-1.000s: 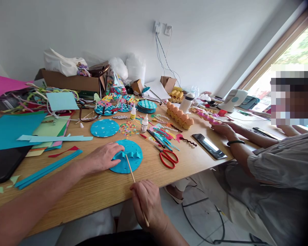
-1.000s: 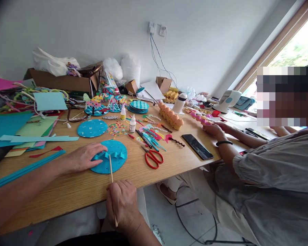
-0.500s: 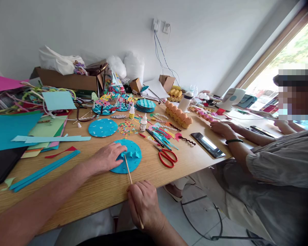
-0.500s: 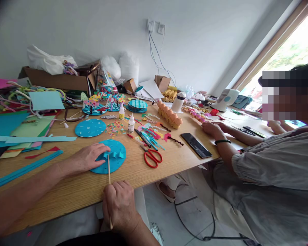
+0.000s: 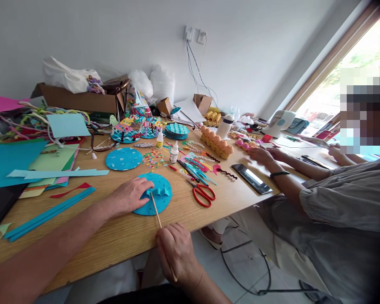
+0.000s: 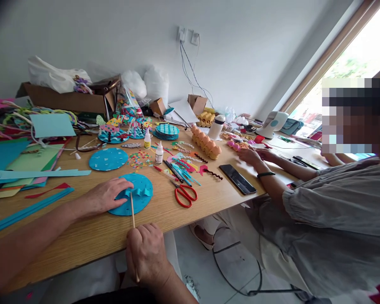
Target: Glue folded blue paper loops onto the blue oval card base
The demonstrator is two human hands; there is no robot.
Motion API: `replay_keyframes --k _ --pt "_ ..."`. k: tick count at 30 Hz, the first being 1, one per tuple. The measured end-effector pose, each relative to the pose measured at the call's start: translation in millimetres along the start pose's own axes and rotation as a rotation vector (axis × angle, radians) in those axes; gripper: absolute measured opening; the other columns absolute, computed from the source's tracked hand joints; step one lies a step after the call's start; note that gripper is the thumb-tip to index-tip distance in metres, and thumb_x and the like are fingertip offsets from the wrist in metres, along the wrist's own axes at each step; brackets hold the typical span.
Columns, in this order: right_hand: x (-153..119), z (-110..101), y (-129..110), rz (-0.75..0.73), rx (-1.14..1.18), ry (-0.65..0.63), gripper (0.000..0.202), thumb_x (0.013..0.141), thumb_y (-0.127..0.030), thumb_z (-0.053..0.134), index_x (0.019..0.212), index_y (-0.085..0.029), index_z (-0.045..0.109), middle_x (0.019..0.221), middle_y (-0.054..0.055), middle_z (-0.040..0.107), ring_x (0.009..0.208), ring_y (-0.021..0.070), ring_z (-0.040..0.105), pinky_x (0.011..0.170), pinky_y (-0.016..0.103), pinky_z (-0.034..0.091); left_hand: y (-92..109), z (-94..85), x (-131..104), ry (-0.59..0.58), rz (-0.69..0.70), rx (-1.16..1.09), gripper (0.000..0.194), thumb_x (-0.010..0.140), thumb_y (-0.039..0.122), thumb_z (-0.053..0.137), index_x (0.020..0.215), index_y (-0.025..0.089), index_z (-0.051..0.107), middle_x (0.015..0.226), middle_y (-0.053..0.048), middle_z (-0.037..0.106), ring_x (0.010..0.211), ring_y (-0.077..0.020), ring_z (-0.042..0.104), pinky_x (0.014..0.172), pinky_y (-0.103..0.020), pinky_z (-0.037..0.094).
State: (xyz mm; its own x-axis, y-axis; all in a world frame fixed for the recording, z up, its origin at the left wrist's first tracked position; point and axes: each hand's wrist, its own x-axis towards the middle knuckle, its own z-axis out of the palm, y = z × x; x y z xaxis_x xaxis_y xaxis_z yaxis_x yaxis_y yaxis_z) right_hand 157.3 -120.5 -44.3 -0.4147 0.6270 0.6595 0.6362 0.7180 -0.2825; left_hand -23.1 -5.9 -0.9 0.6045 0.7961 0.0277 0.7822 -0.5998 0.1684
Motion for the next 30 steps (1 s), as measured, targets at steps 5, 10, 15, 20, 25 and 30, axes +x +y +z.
replay_keyframes --k 5,10,15,20,25,30 --pt "-4.8 -14.3 -3.6 0.011 0.051 0.095 0.016 0.079 -0.008 0.035 0.075 -0.017 0.047 0.057 0.001 0.048 0.051 0.0131 0.041 0.052 0.027 0.028 -1.1 1.0 0.5 0.015 0.003 -0.005 0.035 0.079 0.023 0.054 0.113 0.019 0.053 0.108 -0.008 0.059 0.106 -0.0248 0.054 0.092 -0.036 0.041" --pt "-4.6 -12.4 3.1 0.079 0.035 0.108 0.016 0.082 -0.009 0.035 0.077 -0.018 0.049 0.060 0.002 0.054 0.054 0.0133 0.046 0.053 0.027 0.030 -1.7 1.6 6.4 0.012 0.006 -0.012 0.038 0.080 0.030 0.053 0.116 0.020 0.052 0.107 -0.009 0.059 0.103 -0.0276 0.055 0.088 -0.039 0.043" --pt "-3.4 -6.6 8.3 0.109 0.020 0.048 0.017 0.083 -0.011 0.035 0.076 -0.018 0.049 0.062 0.003 0.055 0.056 0.0142 0.048 0.055 0.028 0.031 2.6 -0.9 11.2 0.000 0.007 0.015 0.031 0.078 0.028 0.055 0.109 0.020 0.056 0.103 -0.008 0.060 0.102 -0.0276 0.055 0.087 -0.039 0.044" --pt "-3.0 -7.1 9.8 0.095 -0.006 -0.025 0.018 0.082 -0.012 0.034 0.072 -0.018 0.047 0.060 0.003 0.053 0.055 0.0146 0.046 0.055 0.028 0.030 6.2 -2.0 13.2 -0.034 0.016 0.048 0.031 0.079 0.026 0.055 0.109 0.019 0.055 0.102 -0.009 0.059 0.101 -0.0267 0.055 0.086 -0.037 0.045" --pt "-1.1 -8.5 12.7 0.085 -0.029 -0.084 0.018 0.082 -0.013 0.033 0.070 -0.018 0.047 0.059 0.003 0.052 0.054 0.0146 0.044 0.055 0.028 0.029 5.8 -0.6 14.2 -0.049 0.001 0.046 0.033 0.079 0.027 0.055 0.111 0.019 0.054 0.105 -0.009 0.059 0.103 -0.0267 0.054 0.088 -0.037 0.043" --pt "-0.4 -8.3 13.3 0.097 -0.039 -0.097 0.018 0.082 -0.014 0.034 0.070 -0.018 0.046 0.059 0.002 0.052 0.054 0.0143 0.044 0.056 0.027 0.029 4.5 1.0 14.2 -0.043 -0.002 0.030 0.032 0.079 0.027 0.054 0.110 0.020 0.054 0.106 -0.008 0.058 0.103 -0.0260 0.053 0.087 -0.036 0.043"
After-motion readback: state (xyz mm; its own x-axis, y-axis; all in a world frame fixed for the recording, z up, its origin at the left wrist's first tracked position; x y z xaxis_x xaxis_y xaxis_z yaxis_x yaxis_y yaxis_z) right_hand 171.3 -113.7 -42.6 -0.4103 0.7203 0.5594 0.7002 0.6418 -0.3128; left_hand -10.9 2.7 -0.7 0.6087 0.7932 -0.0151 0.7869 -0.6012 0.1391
